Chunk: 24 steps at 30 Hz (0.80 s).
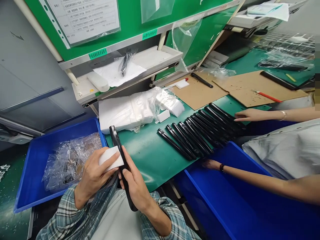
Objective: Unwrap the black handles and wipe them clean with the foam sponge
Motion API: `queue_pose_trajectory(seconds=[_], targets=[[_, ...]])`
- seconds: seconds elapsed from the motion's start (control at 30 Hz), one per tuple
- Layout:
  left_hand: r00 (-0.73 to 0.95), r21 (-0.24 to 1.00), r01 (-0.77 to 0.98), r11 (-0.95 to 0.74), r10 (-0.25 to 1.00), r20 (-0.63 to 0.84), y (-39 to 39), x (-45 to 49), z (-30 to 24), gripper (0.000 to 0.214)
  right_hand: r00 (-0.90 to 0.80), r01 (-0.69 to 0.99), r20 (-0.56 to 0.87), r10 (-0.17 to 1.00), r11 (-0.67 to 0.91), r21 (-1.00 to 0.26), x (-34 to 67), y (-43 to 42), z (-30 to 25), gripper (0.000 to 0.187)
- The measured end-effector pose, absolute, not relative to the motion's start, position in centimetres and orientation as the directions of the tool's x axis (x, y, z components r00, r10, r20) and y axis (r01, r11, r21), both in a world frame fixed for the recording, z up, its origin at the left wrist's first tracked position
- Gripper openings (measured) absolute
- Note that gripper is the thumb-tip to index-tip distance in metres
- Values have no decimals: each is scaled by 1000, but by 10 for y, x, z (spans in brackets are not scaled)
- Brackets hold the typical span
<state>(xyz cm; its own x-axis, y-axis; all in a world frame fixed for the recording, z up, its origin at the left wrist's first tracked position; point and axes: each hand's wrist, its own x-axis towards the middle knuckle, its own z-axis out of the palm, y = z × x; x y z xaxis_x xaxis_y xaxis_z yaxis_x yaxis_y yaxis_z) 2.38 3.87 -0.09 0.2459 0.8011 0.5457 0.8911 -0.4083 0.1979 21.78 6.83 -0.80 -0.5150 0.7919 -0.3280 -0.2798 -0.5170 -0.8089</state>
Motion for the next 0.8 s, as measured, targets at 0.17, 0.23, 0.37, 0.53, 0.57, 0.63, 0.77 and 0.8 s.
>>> queue_pose_trajectory(seconds=[0.17, 0.23, 0.37, 0.53, 0.57, 0.63, 0.77, 0.8], targets=[[293, 194, 870, -453, 792, 535, 40, 19, -3, 39, -506, -215, -301, 808, -456, -863, 218, 62, -7, 74], [272, 182, 883, -433, 787, 554, 40, 17, -3, 42, -494, -224, -297, 817, -450, -865, 219, 62, -5, 74], [277, 192, 869, -456, 770, 575, 36, 14, -1, 46, -495, -215, -284, 821, -432, -876, 222, 63, -1, 72], [301, 153, 869, -471, 748, 592, 34, 14, 3, 46, -533, -211, -251, 808, -414, -886, 223, 59, -1, 66], [304, 151, 869, -470, 749, 589, 34, 14, 3, 47, -534, -211, -250, 808, -414, -886, 223, 58, -2, 66], [306, 150, 869, -472, 750, 586, 34, 15, 2, 48, -532, -201, -262, 805, -421, -884, 222, 56, -3, 65], [278, 131, 890, -436, 748, 603, 32, 17, 1, 50, -546, -174, -283, 789, -437, -882, 222, 53, -4, 67], [277, 129, 891, -436, 745, 607, 32, 18, 1, 50, -548, -166, -282, 788, -433, -886, 223, 52, -4, 67]])
